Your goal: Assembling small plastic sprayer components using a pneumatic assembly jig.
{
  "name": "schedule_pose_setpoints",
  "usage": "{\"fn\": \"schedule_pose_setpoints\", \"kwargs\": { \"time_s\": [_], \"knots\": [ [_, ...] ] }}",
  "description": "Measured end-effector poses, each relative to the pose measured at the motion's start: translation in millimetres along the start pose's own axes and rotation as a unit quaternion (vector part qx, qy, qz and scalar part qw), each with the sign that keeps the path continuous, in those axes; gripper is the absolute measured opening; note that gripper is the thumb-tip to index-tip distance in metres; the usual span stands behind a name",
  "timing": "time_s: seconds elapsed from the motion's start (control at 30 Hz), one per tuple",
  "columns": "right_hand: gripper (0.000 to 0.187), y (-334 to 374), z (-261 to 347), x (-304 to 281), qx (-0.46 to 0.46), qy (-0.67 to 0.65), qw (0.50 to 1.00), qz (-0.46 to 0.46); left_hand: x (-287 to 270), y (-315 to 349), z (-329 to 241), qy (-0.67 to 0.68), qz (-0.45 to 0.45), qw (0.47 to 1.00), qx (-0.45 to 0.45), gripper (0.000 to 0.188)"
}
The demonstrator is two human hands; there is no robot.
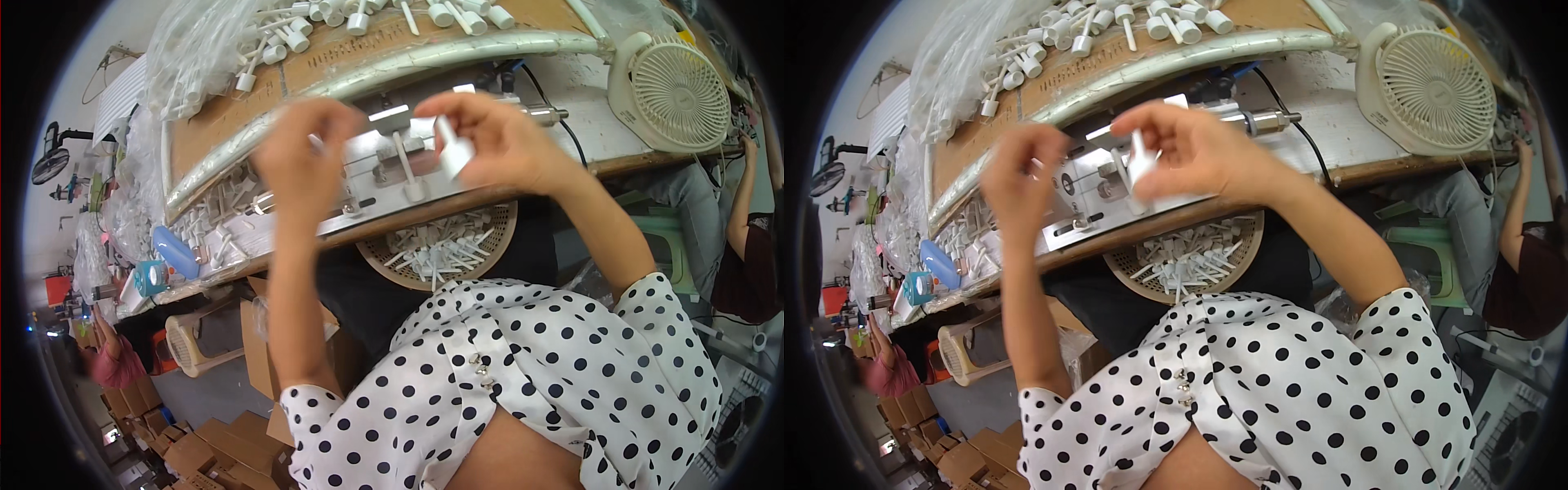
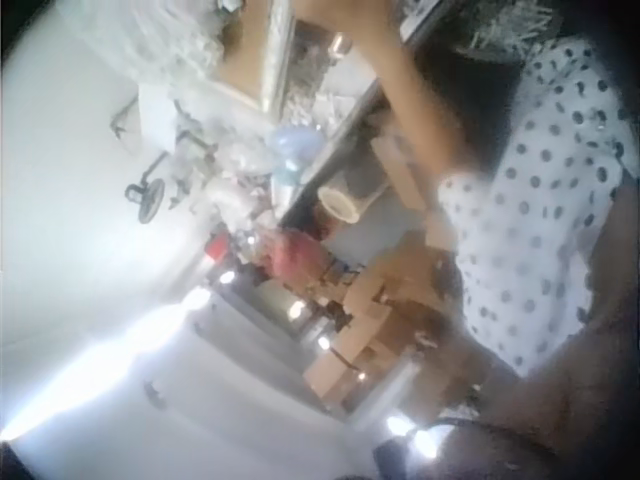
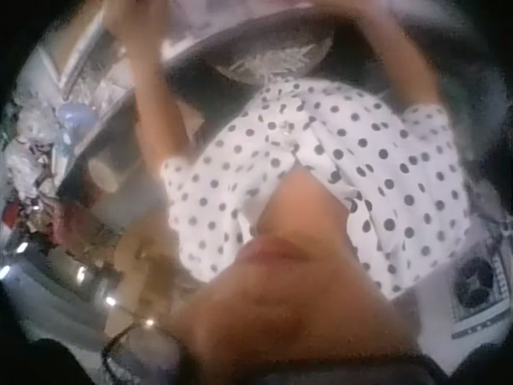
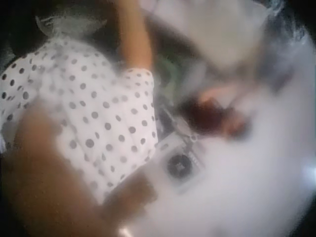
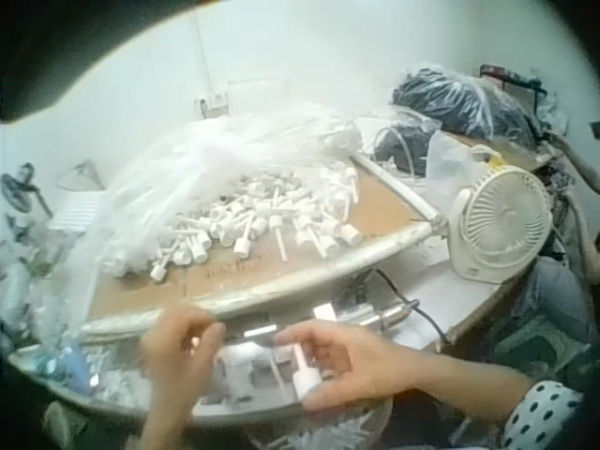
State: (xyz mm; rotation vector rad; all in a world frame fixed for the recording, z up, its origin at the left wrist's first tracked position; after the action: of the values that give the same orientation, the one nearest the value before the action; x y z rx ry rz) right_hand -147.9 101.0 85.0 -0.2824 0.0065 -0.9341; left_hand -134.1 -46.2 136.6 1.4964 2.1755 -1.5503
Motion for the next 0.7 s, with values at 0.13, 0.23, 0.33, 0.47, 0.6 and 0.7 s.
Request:
{"fn": "schedule_pose_setpoints", "kwargs": {
  "time_s": [0.13, 0.23, 0.33, 0.47, 0.6, 0.7],
  "knots": [
    [0.040, 10.8, -8.3, 31.3, -0.038, 0.226, 0.973, 0.029, -46.0, -50.8, 93.3, -0.256, -0.087, 0.962, 0.030, 0.012],
    [0.027, 25.8, 20.3, 65.1, -0.395, 0.481, 0.781, 0.059, -41.0, -60.6, 137.1, -0.279, -0.027, 0.959, -0.026, 0.014],
    [0.024, 23.2, 10.0, 68.7, -0.451, 0.497, 0.739, 0.064, -30.1, -59.5, 130.6, -0.256, 0.017, 0.966, -0.038, 0.018],
    [0.023, 15.3, 1.2, 73.1, -0.425, 0.518, 0.738, 0.080, -47.8, -36.9, 95.4, -0.098, -0.030, 0.993, -0.063, 0.019],
    [0.025, 9.2, -3.9, 73.0, -0.385, 0.531, 0.748, 0.101, -50.2, -3.4, 78.2, 0.080, -0.021, 0.976, -0.199, 0.019],
    [0.028, 2.6, -5.3, 70.2, -0.340, 0.515, 0.776, 0.127, -44.9, 30.2, 58.5, 0.242, -0.061, 0.924, -0.289, 0.020]
  ]
}}
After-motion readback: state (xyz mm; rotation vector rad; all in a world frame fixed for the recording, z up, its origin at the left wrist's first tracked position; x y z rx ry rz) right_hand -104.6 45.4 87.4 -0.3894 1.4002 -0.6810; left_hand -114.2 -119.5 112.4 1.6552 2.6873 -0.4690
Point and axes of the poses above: each hand's wrist, its own y-axis away from the middle knuckle, its own x-axis out of the palm, z = x × y, the point moved 10 cm from there along -y, towards the middle knuckle, and after that the axes turned 7 degrees about -z, right-handed, at the moved point
